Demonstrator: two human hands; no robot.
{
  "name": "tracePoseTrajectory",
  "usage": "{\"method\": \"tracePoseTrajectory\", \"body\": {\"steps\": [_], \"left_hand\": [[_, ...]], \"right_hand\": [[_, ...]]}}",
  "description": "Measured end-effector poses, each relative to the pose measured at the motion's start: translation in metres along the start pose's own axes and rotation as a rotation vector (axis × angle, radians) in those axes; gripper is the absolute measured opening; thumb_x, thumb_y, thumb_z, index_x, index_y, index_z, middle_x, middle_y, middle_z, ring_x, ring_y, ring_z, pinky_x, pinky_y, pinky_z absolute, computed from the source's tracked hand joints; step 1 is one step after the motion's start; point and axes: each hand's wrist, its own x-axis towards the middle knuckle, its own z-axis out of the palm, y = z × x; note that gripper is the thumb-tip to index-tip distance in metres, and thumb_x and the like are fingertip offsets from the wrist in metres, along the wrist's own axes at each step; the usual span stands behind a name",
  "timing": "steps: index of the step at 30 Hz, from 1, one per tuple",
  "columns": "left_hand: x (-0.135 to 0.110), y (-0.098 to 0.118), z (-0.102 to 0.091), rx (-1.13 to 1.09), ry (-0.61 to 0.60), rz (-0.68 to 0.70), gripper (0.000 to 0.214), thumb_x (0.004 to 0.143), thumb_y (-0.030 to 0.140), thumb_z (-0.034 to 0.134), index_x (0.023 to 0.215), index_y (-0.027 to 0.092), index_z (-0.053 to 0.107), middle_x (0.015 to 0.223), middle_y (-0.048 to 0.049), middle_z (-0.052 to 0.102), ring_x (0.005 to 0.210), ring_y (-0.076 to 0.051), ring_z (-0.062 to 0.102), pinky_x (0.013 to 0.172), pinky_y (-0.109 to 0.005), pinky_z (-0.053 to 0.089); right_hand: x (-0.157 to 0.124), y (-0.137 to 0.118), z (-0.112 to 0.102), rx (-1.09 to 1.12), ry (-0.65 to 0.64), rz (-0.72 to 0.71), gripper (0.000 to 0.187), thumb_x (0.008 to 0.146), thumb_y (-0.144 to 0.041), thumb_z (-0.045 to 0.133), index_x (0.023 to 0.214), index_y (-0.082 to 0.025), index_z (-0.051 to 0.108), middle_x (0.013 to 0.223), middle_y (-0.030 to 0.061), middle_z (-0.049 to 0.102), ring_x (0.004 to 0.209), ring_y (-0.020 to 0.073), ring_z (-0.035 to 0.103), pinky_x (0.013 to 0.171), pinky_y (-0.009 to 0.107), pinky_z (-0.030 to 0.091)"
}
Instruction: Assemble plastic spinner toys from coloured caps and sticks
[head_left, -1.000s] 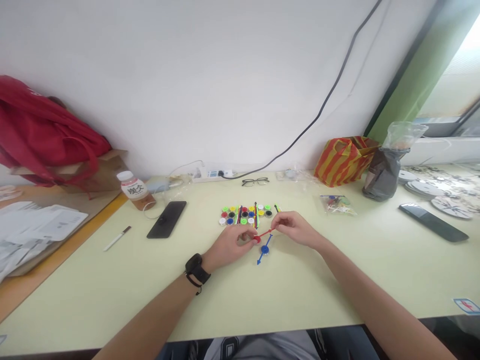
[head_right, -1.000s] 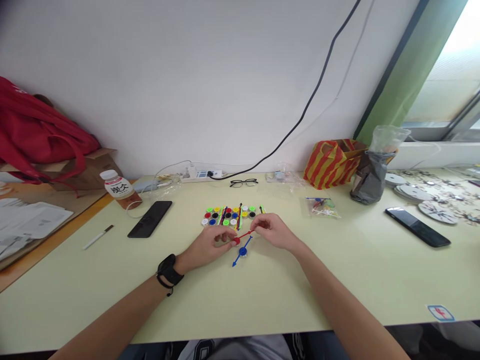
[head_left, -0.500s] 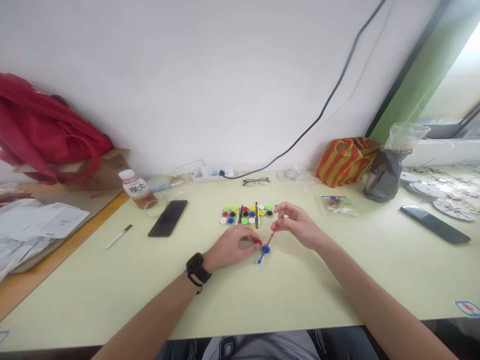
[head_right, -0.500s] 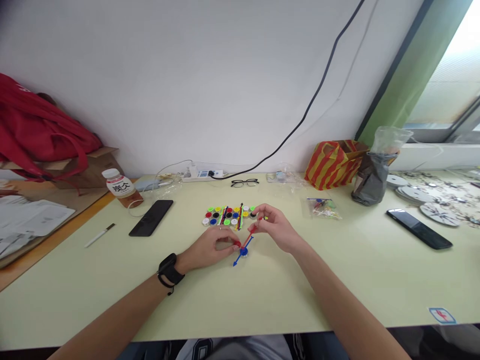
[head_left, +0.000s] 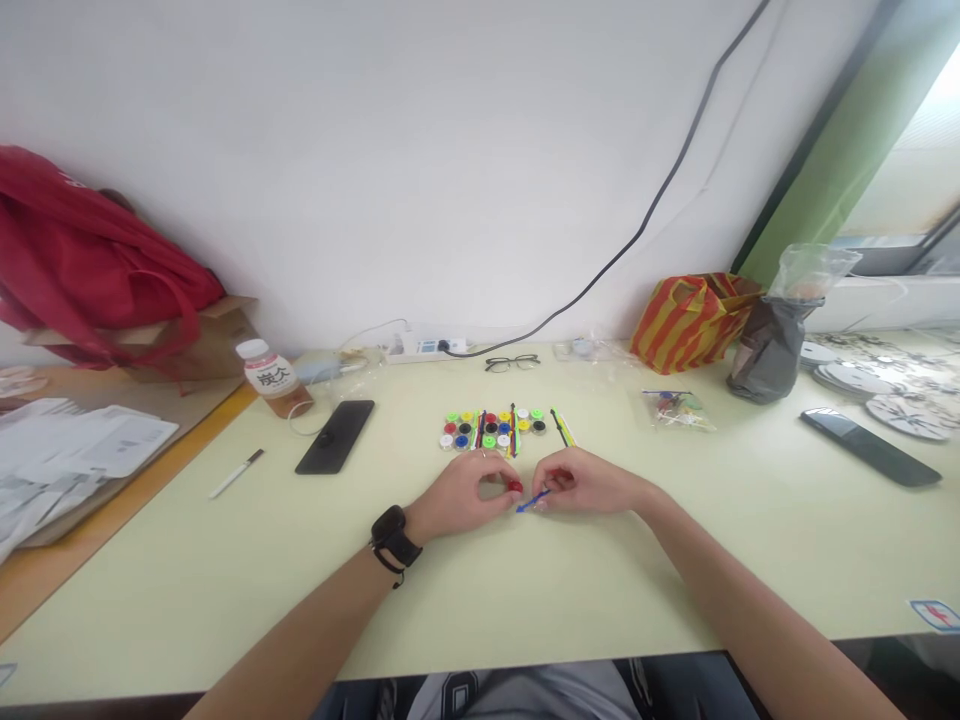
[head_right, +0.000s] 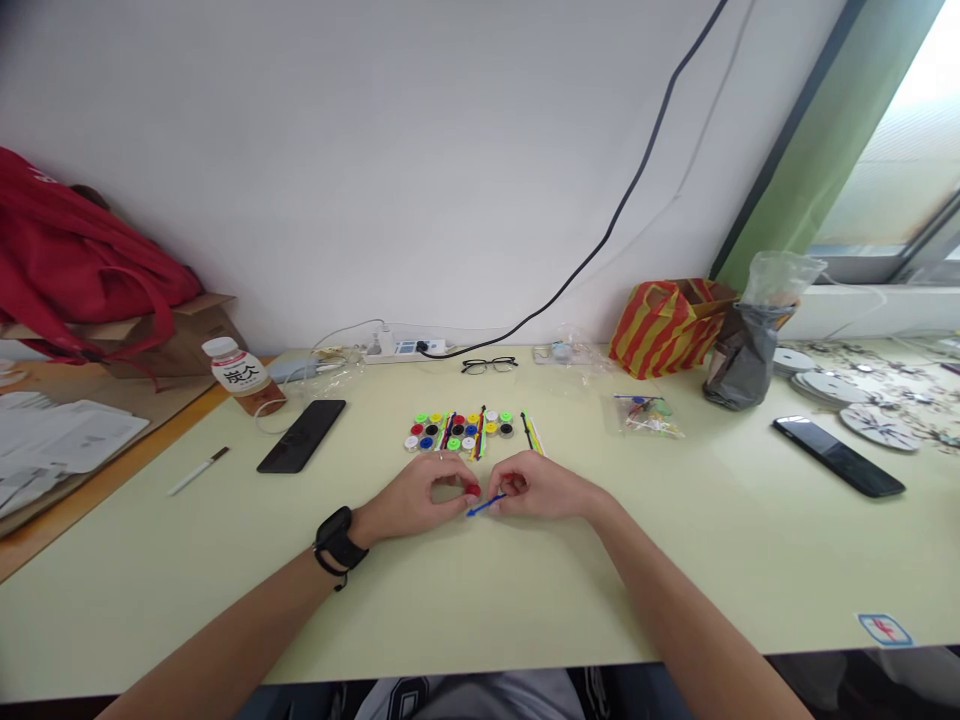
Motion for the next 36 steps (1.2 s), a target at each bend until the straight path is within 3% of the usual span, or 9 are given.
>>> {"method": "tracePoseTrajectory", "body": {"steps": [5, 9, 14, 17, 21, 27, 31, 34, 36], "left_hand": [[-0.002, -0.006, 0.002, 0.028, 0.006, -0.024, 0.01, 0.091, 0.03, 0.07, 0.097, 0.026, 0.076, 0.096, -0.0026, 0.074, 0.088, -0.02, 0.065, 0.083, -0.033, 0.051], [-0.002, -0.008, 0.002, 0.027, 0.002, -0.034, 0.01, 0.091, 0.031, 0.07, 0.096, 0.026, 0.076, 0.095, -0.0028, 0.074, 0.087, -0.02, 0.065, 0.082, -0.032, 0.052], [-0.002, -0.006, 0.002, 0.018, -0.004, -0.039, 0.01, 0.092, 0.032, 0.069, 0.097, 0.026, 0.076, 0.095, -0.0028, 0.074, 0.088, -0.02, 0.065, 0.081, -0.032, 0.052], [-0.002, -0.006, 0.003, 0.015, 0.003, -0.044, 0.01, 0.091, 0.032, 0.071, 0.097, 0.026, 0.076, 0.095, -0.0027, 0.074, 0.087, -0.019, 0.065, 0.081, -0.032, 0.052], [-0.002, -0.007, 0.004, 0.01, 0.007, -0.043, 0.01, 0.091, 0.033, 0.072, 0.097, 0.025, 0.076, 0.094, -0.0027, 0.074, 0.087, -0.019, 0.065, 0.08, -0.032, 0.052], [-0.002, -0.005, 0.005, 0.002, 0.022, -0.047, 0.021, 0.089, 0.038, 0.074, 0.105, 0.024, 0.073, 0.098, -0.0031, 0.074, 0.088, -0.019, 0.066, 0.081, -0.032, 0.052], [-0.003, -0.005, 0.005, -0.007, 0.021, -0.065, 0.041, 0.085, 0.044, 0.078, 0.12, 0.026, 0.069, 0.103, -0.0028, 0.075, 0.091, -0.02, 0.065, 0.084, -0.034, 0.052], [-0.004, -0.004, 0.004, -0.027, -0.002, -0.073, 0.052, 0.081, 0.041, 0.081, 0.129, 0.027, 0.064, 0.104, -0.0022, 0.075, 0.092, -0.021, 0.063, 0.086, -0.035, 0.051], [-0.004, -0.003, 0.002, -0.048, -0.009, -0.064, 0.047, 0.08, 0.028, 0.077, 0.125, 0.027, 0.064, 0.105, -0.0019, 0.074, 0.092, -0.021, 0.063, 0.086, -0.034, 0.051]], "right_hand": [[-0.01, 0.005, -0.027, -0.026, 0.314, 0.087, 0.026, 0.088, -0.045, 0.068, 0.081, -0.02, 0.067, 0.062, -0.0046, 0.048, 0.059, 0.0127, 0.042, 0.056, 0.027, 0.031], [-0.016, 0.027, -0.045, -0.378, 0.623, 0.326, 0.02, 0.085, -0.033, 0.067, 0.071, -0.021, 0.059, 0.064, -0.0015, 0.055, 0.06, 0.0146, 0.048, 0.057, 0.028, 0.031], [-0.023, 0.053, -0.051, -0.637, 0.669, 0.576, 0.016, 0.083, -0.031, 0.066, 0.072, -0.022, 0.058, 0.073, 0.0036, 0.066, 0.067, 0.0192, 0.056, 0.06, 0.03, 0.031], [-0.022, 0.056, -0.053, -0.615, 0.763, 0.51, 0.028, 0.093, -0.04, 0.055, 0.071, -0.022, 0.057, 0.073, 0.0054, 0.065, 0.07, 0.021, 0.057, 0.063, 0.032, 0.034], [-0.015, 0.042, -0.05, -0.375, 0.867, 0.252, 0.039, 0.1, -0.035, 0.035, 0.071, -0.021, 0.058, 0.081, 0.0063, 0.063, 0.082, 0.0217, 0.06, 0.075, 0.034, 0.042], [-0.012, 0.006, -0.032, 0.009, 0.754, 0.123, 0.046, 0.099, -0.058, 0.046, 0.086, -0.021, 0.07, 0.09, 0.0037, 0.058, 0.07, 0.0158, 0.051, 0.062, 0.03, 0.042], [-0.007, -0.006, -0.018, 0.219, 0.581, 0.132, 0.051, 0.092, -0.068, 0.058, 0.091, -0.02, 0.075, 0.069, -0.0006, 0.05, 0.061, 0.0142, 0.045, 0.057, 0.029, 0.04], [0.001, -0.005, -0.006, 0.436, 0.46, 0.107, 0.049, 0.084, -0.066, 0.07, 0.091, -0.018, 0.076, 0.075, 0.0019, 0.059, 0.064, 0.0142, 0.051, 0.064, 0.031, 0.046], [0.006, -0.002, 0.002, 0.52, 0.437, 0.121, 0.047, 0.08, -0.064, 0.075, 0.09, -0.017, 0.078, 0.082, 0.0042, 0.064, 0.068, 0.0148, 0.054, 0.069, 0.032, 0.047]]}}
